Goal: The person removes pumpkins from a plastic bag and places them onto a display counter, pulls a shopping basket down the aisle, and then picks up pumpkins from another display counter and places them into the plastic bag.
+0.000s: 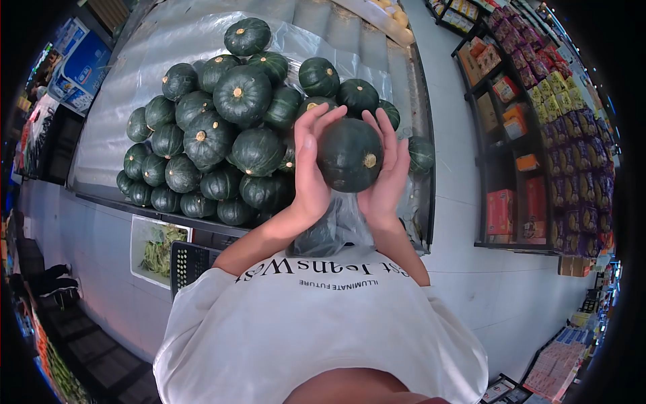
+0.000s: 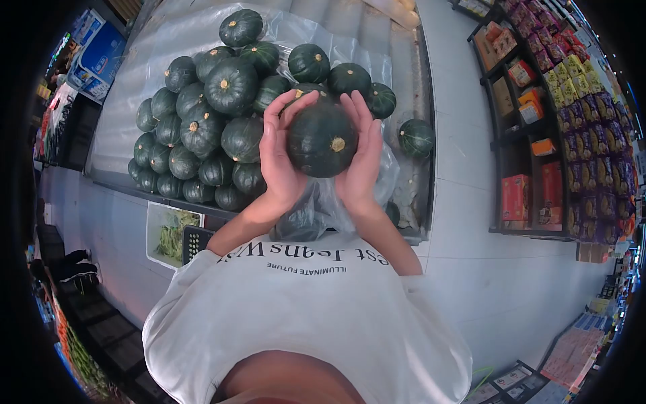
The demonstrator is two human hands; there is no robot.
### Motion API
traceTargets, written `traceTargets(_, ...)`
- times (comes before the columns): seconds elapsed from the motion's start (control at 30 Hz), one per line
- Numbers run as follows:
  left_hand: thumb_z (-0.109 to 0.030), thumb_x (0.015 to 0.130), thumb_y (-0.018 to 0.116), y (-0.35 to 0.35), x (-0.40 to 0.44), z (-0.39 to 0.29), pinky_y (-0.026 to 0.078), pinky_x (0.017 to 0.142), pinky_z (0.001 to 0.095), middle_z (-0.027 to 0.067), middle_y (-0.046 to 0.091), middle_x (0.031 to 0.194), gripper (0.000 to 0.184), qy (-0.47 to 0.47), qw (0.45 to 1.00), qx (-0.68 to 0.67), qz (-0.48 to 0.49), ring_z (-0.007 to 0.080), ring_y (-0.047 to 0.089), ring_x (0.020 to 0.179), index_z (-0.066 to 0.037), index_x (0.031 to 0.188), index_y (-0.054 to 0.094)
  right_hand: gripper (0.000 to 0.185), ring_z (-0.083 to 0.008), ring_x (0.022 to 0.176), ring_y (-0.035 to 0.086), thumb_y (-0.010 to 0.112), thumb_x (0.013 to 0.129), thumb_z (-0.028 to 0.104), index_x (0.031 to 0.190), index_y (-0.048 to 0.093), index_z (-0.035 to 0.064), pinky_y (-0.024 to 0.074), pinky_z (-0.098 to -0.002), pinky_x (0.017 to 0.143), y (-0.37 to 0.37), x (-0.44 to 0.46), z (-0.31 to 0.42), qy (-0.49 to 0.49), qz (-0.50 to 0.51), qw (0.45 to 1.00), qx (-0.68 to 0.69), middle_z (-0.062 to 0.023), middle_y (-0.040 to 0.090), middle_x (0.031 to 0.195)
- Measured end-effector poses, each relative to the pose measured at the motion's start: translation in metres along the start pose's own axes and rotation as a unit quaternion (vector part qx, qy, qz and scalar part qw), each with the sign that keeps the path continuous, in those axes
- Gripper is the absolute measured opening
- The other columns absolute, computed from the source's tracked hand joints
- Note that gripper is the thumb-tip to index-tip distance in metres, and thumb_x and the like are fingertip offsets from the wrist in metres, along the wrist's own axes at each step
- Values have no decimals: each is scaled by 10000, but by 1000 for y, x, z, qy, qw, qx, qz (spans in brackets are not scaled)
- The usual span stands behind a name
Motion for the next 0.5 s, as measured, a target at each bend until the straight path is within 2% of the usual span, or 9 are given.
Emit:
traceTargets(0.13, -467, 972, 243, -9, 8, -2, 428, 971, 395, 244, 528, 1224, 559, -7, 999, -31, -18, 297, 540, 1126, -16, 1266, 393, 649, -241, 1325, 333, 161, 971, 507, 1419, 303, 60, 273, -394, 1097, 10, -1, 4, -2, 13, 1000, -10, -127, 344, 1438)
traceTargets(0.37, -466, 977, 234, -18, 11, -1, 468, 931, 387, 256, 529, 1224, 557, 6, 999, -8, -37, 296, 573, 1085, -13, 1258, 397, 668, -236, 1344, 292, 163, 965, 529, 1427, 285, 63, 231, -392, 1110, 16, 1, 4, -5, 28, 999, -27, -130, 345, 1437)
traceTargets(0.5, -455, 981, 242, -25, 12, 5, 403, 984, 379, 220, 508, 1217, 538, 22, 999, 46, -18, 271, 517, 1128, -22, 1264, 388, 650, -246, 1333, 314, 171, 969, 509, 1421, 300, 60, 252, -397, 1100, 15, 2, 2, 9, 23, 999, -30, -134, 349, 1434)
Point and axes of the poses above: each hand's wrist, its own x-axis towards the middle knuckle, its own y-axis out of the palm, z = x × y, the point moved 5 cm from there along x, towards the middle knuckle
